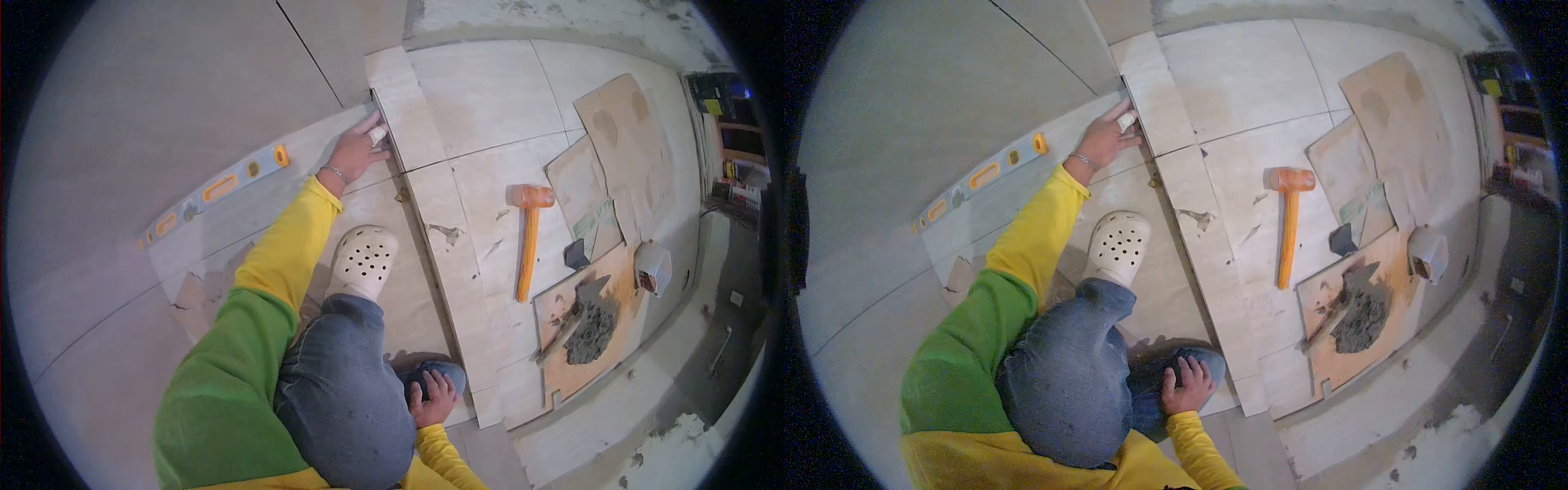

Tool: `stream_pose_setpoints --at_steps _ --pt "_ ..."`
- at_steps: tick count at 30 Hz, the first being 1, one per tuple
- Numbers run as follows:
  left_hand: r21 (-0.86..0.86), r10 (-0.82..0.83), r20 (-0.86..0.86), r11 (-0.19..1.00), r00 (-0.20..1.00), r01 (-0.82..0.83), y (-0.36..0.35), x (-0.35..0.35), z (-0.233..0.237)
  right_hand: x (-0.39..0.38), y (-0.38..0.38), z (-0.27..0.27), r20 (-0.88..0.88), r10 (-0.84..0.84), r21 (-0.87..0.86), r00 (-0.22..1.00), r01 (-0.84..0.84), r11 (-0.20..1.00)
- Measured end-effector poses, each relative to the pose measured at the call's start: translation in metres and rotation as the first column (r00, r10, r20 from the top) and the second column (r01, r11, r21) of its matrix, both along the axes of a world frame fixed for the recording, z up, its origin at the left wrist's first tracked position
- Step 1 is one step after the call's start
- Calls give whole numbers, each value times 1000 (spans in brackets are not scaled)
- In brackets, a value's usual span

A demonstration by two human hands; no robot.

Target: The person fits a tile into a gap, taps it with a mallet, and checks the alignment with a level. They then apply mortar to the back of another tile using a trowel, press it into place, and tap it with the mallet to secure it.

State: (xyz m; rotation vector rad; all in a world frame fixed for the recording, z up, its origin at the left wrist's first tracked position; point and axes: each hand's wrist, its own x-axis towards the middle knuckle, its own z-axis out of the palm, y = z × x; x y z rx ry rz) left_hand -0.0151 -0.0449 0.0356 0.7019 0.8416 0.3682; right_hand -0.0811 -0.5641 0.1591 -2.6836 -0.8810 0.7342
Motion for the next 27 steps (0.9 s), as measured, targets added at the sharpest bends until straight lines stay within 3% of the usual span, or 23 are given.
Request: stream_pose_setpoints --at_steps 7,27 --pt "57 4 30 998 1000 -6 0 3 -8 4 -4 -4 1 40 -40 999 -40 998" --pt "18 12 -30 1000 999 -11 -3 3 5 4 -3 -3 -5 50 -66 999 -50 997"
